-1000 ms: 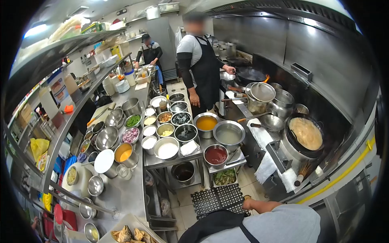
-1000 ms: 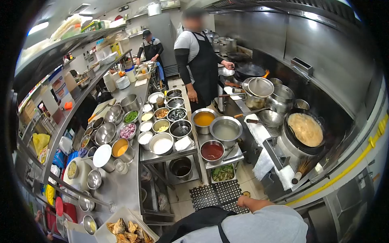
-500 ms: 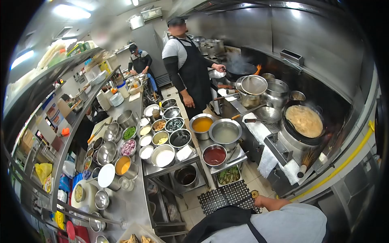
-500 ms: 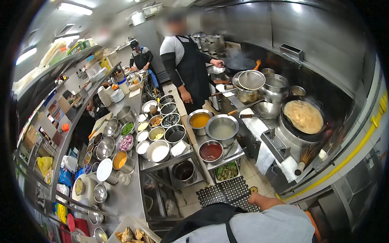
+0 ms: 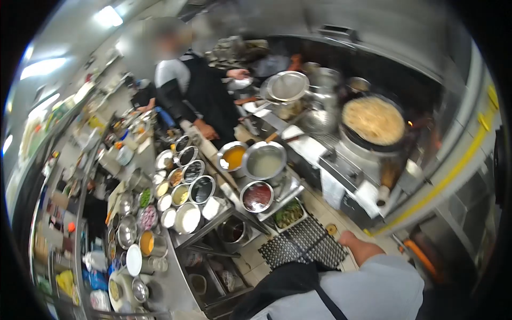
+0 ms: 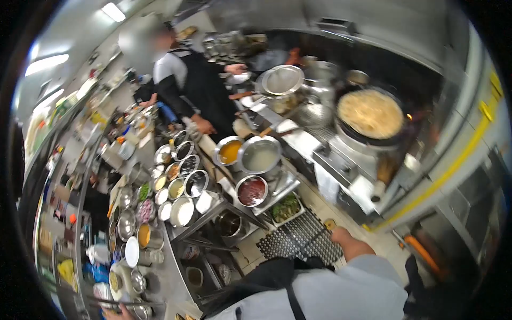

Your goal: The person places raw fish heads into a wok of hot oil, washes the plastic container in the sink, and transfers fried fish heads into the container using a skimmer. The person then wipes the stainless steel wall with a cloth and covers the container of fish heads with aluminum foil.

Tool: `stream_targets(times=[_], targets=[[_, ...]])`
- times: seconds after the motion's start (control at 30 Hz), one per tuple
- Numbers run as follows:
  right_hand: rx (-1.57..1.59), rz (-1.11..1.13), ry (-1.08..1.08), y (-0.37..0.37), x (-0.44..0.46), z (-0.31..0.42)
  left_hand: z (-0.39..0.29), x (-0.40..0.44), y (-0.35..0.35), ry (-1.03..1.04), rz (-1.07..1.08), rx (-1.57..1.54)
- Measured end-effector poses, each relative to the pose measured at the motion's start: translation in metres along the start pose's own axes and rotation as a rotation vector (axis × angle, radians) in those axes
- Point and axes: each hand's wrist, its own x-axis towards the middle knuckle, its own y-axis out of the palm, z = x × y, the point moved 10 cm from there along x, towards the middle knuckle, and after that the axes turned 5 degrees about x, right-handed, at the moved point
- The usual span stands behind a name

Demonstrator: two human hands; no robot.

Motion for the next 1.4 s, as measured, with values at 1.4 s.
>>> stream_targets(times=[1.4], targets=[[0.132,0.176,0.375,-0.025,0.025,-0.004,-0.617,-0.212,0.101,1.060,1.932,-1.523]])
